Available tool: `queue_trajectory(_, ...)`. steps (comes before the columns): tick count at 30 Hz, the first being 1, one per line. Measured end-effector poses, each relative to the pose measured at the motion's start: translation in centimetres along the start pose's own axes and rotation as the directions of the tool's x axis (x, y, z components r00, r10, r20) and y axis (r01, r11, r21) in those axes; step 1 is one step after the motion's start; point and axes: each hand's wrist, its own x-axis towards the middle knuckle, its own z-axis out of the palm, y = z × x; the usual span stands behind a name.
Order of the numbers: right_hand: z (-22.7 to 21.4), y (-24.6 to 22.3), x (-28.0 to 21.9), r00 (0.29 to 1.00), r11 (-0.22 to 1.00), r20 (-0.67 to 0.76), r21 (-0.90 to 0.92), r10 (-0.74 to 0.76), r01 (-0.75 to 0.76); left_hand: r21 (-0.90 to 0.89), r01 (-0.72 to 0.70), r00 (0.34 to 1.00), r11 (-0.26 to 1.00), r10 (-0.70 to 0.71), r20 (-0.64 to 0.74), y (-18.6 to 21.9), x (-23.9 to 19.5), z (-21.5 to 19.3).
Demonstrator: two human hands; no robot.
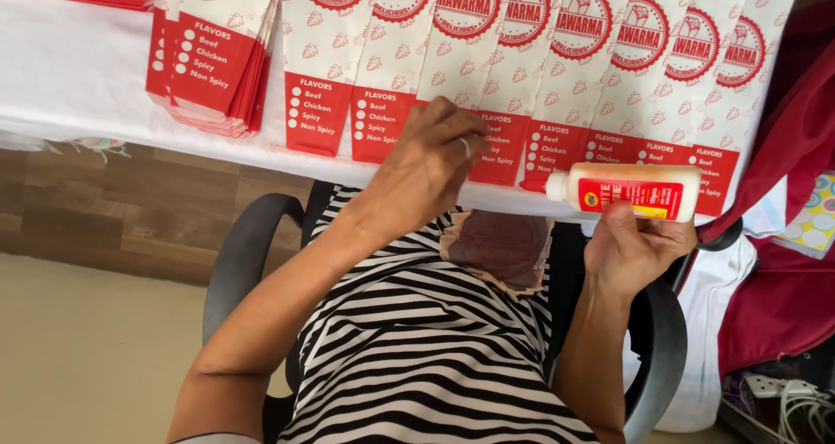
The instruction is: The person applies glue and paper labels to shawarma packaging sleeves by hand on a white table.
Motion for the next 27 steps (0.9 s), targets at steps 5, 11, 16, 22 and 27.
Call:
queue_trajectory(5,-1.3,6.4,-1.2,0.998,0.998,0.003,0.021,-0.063,0.062,0.173,0.105,0.994,0.979,-0.110,0.018,-1.7,-1.9,-3.0)
queue_trajectory(11,3.3,6.0,-1.5,0.971,0.996,0.227,-0.030,-0.076,0.085,0.162,0.159,0.980,0.974,-0.175,0.094,-1.9,-3.3,-3.9)
queue_trajectory(16,6.7,4.6,-1.6,0.942,0.996,0.331,-0.043,-0.055,0.074,0.117,0.191,0.969,0.975,-0.207,0.137,-1.5,-3.4,-4.4)
queue_trajectory(22,7.8,4.2,-1.7,0.927,0.998,0.372,-0.024,-0.045,0.058,0.082,0.170,0.976,0.982,-0.179,0.120,-1.9,-3.5,-4.3)
queue_trajectory(27,3.3,5.0,-0.8,0.950,0.996,0.306,-0.051,-0.060,0.080,0.081,0.162,0.984,0.983,-0.167,0.058,-2.6,-4.1,-3.3)
